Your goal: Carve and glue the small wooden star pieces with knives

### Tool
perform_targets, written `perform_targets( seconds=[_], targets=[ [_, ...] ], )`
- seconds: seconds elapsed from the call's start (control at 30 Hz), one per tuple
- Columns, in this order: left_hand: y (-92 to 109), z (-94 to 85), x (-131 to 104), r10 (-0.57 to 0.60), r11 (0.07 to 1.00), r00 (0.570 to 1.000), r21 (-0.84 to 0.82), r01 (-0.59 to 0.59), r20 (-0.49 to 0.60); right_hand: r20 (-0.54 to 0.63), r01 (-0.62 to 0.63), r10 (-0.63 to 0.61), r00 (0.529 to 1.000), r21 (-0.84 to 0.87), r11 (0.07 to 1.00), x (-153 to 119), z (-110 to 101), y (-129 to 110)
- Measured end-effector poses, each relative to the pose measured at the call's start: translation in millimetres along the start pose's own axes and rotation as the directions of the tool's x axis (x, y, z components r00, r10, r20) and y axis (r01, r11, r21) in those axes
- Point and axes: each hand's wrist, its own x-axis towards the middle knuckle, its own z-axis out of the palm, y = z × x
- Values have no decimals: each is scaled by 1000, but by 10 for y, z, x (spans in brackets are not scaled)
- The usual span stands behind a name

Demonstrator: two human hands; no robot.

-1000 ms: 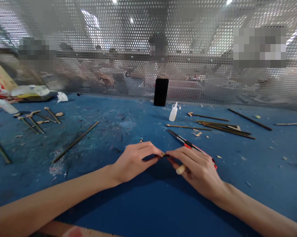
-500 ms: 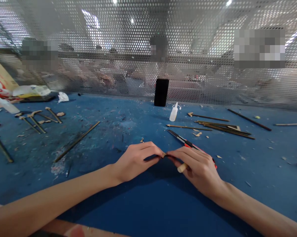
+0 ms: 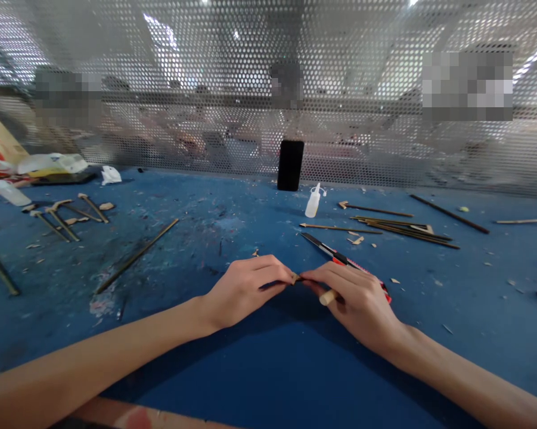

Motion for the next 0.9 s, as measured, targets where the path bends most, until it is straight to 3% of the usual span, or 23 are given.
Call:
perform_targets(
  seconds=[0.17, 0.3, 0.43, 0.6, 0.9],
  targets=[
    [-16, -60, 44, -20, 1000, 997, 1, 20, -71, 67, -22, 28, 997, -86, 996, 19, 34, 25],
    [-62, -83, 100, -186, 983, 965, -39, 182, -184, 195, -29, 44, 980, -79, 996, 36, 33, 10],
    [-68, -65, 113, -322, 935, 935, -206, 290, -147, 162, -77, 88, 983, -71, 994, 52, 13, -23],
    [20, -50, 77, -171, 976, 982, -154, 157, -82, -21, -99, 98, 995, -35, 994, 62, 0, -26],
    [16, -43, 60, -73, 995, 996, -73, 69, -55, -55, 16, -18, 998, -51, 999, 61, -6, -47]
  ],
)
